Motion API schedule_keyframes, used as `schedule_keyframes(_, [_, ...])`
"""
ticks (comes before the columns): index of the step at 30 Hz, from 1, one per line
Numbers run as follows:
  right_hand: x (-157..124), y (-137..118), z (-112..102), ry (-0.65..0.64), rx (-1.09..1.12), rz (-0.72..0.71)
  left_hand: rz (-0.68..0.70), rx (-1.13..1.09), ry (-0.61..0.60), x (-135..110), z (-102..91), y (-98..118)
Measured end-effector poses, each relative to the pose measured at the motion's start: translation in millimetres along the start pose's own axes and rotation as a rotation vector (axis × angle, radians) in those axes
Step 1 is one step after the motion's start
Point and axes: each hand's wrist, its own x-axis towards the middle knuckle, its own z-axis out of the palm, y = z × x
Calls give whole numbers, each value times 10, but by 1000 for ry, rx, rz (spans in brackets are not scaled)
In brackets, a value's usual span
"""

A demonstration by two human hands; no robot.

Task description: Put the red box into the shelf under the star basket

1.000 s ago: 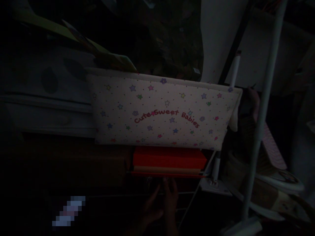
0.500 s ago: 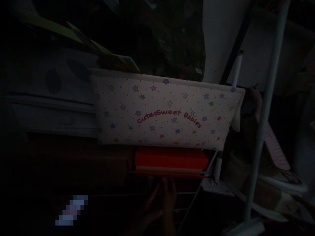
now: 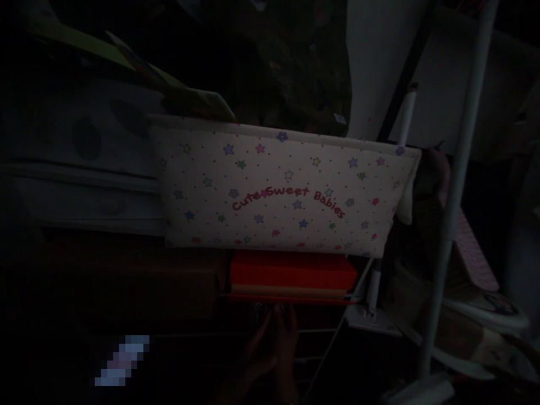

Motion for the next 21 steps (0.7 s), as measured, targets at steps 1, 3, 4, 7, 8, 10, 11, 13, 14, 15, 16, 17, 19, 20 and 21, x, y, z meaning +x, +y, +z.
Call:
schedule_keyframes(1, [-1, -1, 3, -7, 10, 16, 12, 11, 8, 7, 0, -35])
schedule_keyframes(3, [-10, -20, 9, -23, 49, 55, 25, 14, 6, 11, -3, -96])
schedule_keyframes(4, [-18, -37, 12, -26, 70, 69, 28, 9, -3, 7, -3, -116])
schedule_keyframes(7, [-46, -105, 22, -41, 118, 107, 42, 34, -3, -22, 1, -121])
schedule_keyframes(8, [-56, -129, 25, -50, 130, 119, 55, 63, -2, -34, 4, -110])
schedule_keyframes(10, [-75, -172, 28, -75, 152, 139, 78, 119, 2, -55, 7, -82])
schedule_keyframes(11, [-84, -190, 28, -89, 162, 138, 80, 138, -4, -64, 7, -70])
schedule_keyframes(13, [-97, -213, 24, -114, 180, 114, 76, 168, -14, -76, 1, -54])
schedule_keyframes(14, [-98, -218, 19, -114, 185, 103, 72, 179, -15, -79, -4, -51])
schedule_keyframes(15, [-96, -220, 13, -108, 186, 94, 73, 179, -18, -78, -10, -51])
schedule_keyframes(16, [-88, -217, 4, -103, 176, 85, 77, 168, -26, -75, -15, -54])
schedule_keyframes(17, [-76, -211, -6, -102, 155, 76, 83, 149, -37, -69, -20, -58])
schedule_keyframes(19, [-42, -190, -32, -103, 87, 57, 102, 124, -46, -53, -23, -64])
schedule_keyframes(20, [-25, -176, -45, -107, 54, 40, 121, 127, -39, -47, -22, -66])
schedule_keyframes(21, [-9, -159, -60, -111, 23, 18, 144, 140, -30, -43, -20, -67])
